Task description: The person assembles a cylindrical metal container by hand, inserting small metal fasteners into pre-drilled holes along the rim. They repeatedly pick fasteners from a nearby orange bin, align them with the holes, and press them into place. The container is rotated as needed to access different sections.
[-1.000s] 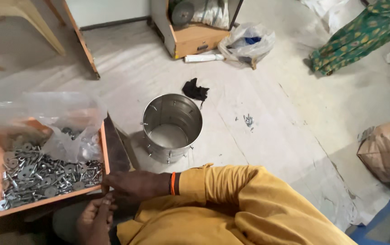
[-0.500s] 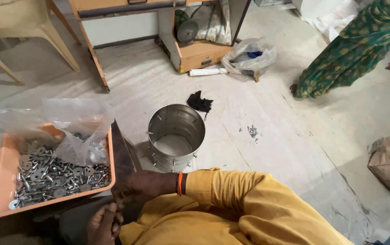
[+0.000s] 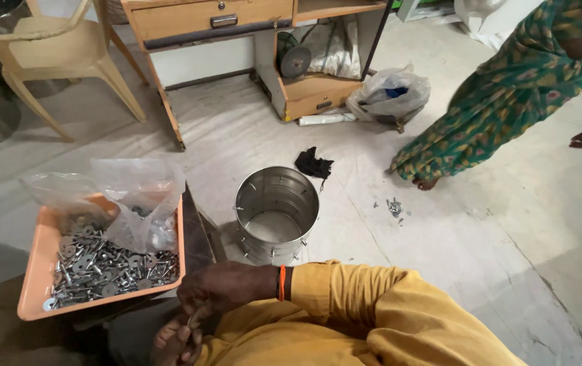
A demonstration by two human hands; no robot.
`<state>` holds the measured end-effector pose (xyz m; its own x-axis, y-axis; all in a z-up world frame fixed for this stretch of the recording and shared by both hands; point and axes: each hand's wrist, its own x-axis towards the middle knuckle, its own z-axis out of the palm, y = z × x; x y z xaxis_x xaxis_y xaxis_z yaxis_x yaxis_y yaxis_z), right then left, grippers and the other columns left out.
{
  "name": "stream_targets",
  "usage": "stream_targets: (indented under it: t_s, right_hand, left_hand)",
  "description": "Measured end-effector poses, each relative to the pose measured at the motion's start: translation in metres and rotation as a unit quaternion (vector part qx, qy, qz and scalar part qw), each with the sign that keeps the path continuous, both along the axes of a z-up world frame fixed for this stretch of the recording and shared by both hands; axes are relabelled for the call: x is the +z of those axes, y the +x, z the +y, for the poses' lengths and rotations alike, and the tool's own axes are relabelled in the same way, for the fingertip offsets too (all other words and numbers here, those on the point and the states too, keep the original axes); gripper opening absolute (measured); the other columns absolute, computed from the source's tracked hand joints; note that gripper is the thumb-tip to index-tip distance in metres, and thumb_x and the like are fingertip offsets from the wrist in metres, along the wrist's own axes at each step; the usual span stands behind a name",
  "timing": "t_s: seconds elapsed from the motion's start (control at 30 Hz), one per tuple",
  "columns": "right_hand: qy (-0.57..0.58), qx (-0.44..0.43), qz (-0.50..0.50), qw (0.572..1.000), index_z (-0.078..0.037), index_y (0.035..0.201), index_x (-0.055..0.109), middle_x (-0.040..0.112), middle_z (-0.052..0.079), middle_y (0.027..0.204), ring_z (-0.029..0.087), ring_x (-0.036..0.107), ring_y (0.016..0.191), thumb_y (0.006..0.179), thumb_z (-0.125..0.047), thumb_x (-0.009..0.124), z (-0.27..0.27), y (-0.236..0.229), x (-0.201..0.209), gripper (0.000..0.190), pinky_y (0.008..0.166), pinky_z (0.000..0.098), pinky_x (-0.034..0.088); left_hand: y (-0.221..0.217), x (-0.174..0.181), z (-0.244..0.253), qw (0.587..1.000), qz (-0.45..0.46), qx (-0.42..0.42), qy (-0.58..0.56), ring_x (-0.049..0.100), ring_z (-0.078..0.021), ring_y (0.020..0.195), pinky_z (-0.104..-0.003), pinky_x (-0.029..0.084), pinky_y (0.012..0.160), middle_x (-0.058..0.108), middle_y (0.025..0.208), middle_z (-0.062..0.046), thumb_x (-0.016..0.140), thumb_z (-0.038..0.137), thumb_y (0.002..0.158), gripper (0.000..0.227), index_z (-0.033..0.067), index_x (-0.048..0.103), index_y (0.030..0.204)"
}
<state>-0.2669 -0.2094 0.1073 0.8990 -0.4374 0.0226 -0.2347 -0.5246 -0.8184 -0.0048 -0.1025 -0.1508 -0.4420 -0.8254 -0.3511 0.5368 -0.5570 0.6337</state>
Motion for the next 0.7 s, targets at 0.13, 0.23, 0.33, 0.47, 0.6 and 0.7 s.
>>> stream_targets:
  t_s: [0.13,0.23,0.33,0.47,0.6,0.7]
  right_hand:
    - [-0.011,0.029,-0.011,0.999,-0.014,0.096,0.065,0.068,0.007,0.092,0.025,0.068,0.085,0.091,-0.036,0.076,-0.001,0.0,-0.001,0.025,0.073,0.0399,0.052]
    - [0.019,0.043,-0.041,0.998,-0.013,0.1,0.067,0.069,0.007,0.096,0.026,0.069,0.087,0.093,-0.032,0.073,-0.002,-0.002,-0.001,0.021,0.075,0.04,0.052]
    - [0.033,0.037,-0.038,0.998,-0.014,0.105,0.07,0.071,0.007,0.099,0.027,0.07,0.091,0.097,-0.032,0.067,-0.003,-0.007,0.003,0.021,0.077,0.0402,0.053]
    - [0.015,0.035,-0.025,0.999,-0.013,0.105,0.071,0.07,0.009,0.103,0.029,0.07,0.094,0.098,-0.036,0.063,-0.002,-0.008,0.011,0.025,0.078,0.0416,0.053]
    - [0.03,0.026,0.011,0.999,-0.012,0.111,0.068,0.069,0.011,0.104,0.03,0.07,0.097,0.097,-0.038,0.067,0.002,-0.003,0.021,0.029,0.08,0.0417,0.054]
    - [-0.008,0.036,-0.006,0.999,-0.01,0.117,0.061,0.066,0.014,0.106,0.034,0.067,0.098,0.082,-0.036,0.076,0.005,0.002,0.024,0.046,0.079,0.0449,0.054]
  left_hand:
    - [-0.001,0.003,0.004,1.0,-0.016,-0.008,0.011,0.05,-0.0124,0.04,-0.029,0.038,0.035,0.07,0.077,-0.016,0.057,0.026,0.097,0.034,-0.0039,0.062,0.114]
    - [-0.004,0.017,0.007,1.0,0.007,-0.005,0.003,0.048,-0.0126,0.039,-0.029,0.038,0.033,0.071,0.075,-0.017,0.055,0.03,0.099,0.039,-0.0055,0.062,0.111]
    - [-0.004,0.038,0.01,0.998,-0.048,0.006,0.036,0.046,-0.0125,0.037,-0.028,0.035,0.032,0.069,0.072,-0.015,0.053,0.035,0.1,0.045,-0.0068,0.064,0.109]
    - [-0.01,0.061,0.014,0.994,-0.088,0.014,0.059,0.044,-0.0115,0.037,-0.027,0.031,0.03,0.067,0.069,-0.013,0.055,0.035,0.099,0.044,-0.0067,0.068,0.105]
    - [-0.016,0.077,0.02,0.987,-0.138,0.059,0.063,0.041,-0.0091,0.037,-0.026,0.029,0.031,0.064,0.066,-0.008,0.059,0.027,0.097,0.031,-0.0022,0.07,0.097]
    - [-0.021,0.084,0.027,0.972,-0.166,0.15,0.069,0.038,-0.0059,0.04,-0.024,0.027,0.035,0.06,0.063,-0.006,0.063,0.02,0.099,0.022,-0.0004,0.067,0.089]
